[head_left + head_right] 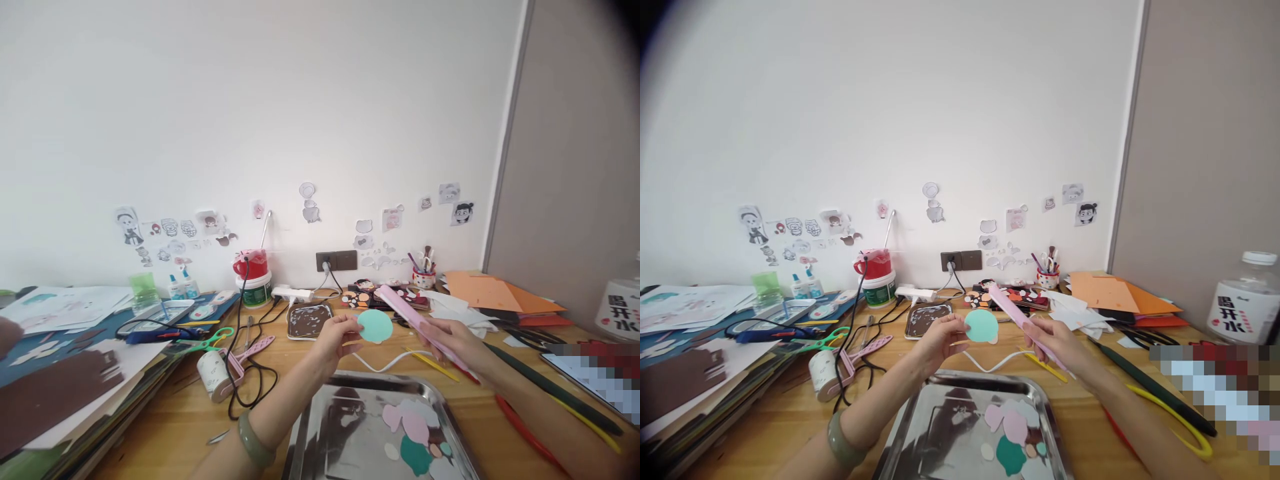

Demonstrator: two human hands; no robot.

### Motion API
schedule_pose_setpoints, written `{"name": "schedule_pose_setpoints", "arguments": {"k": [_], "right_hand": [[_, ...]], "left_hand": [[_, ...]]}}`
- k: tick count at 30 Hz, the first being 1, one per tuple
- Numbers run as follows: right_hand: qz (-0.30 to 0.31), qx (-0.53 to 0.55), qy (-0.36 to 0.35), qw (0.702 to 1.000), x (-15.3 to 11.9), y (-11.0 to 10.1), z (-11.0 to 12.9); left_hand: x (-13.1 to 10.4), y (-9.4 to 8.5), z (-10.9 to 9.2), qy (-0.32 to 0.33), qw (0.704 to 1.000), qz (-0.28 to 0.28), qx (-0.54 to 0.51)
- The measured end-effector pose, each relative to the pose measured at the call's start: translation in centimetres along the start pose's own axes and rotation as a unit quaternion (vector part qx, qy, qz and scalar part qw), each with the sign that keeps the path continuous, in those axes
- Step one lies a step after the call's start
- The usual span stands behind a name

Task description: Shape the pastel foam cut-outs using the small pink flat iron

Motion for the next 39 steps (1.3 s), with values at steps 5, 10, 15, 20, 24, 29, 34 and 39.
{"name": "schedule_pose_setpoints", "arguments": {"k": [5,10,15,20,24,29,34,39], "right_hand": [[0.061,0.006,-0.007,0.998,0.3,1.7,-0.3],[0.085,0.009,-0.018,0.996,0.5,2.8,-0.9],[0.061,0.012,-0.022,0.998,0.5,3.1,-0.8],[0.052,0.026,-0.017,0.998,0.5,3.5,-0.6],[0.044,0.065,-0.013,0.997,0.4,3.6,-1.0],[0.039,0.084,-0.006,0.996,0.4,3.8,-1.2],[0.02,0.087,-0.01,0.996,0.3,4.1,-0.8],[0.003,0.084,-0.025,0.996,0.1,4.4,-0.7]], "left_hand": [[0.2,-0.1,-0.1,-0.001,1.0,0.002,-0.005],[0.4,0.0,-0.1,0.007,1.0,0.004,-0.01],[0.2,0.8,0.7,-0.012,1.0,0.011,0.002],[0.2,1.0,1.3,-0.02,1.0,0.012,0.0],[0.5,0.2,1.1,0.001,1.0,-0.01,-0.021],[0.3,0.3,0.8,0.023,0.999,-0.016,-0.025],[-0.5,1.3,0.1,0.056,0.998,-0.024,0.022],[-1.0,1.6,-0.5,0.076,0.995,-0.039,0.046]]}}
Point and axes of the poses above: each hand's wrist, its own x-axis towards the middle knuckle, its own y-axis out of the palm, z = x × y, the point moved 7 cm from there along x, towards the middle knuckle, and after that the axes turned 7 degrees about z, right-handed, at the moved point
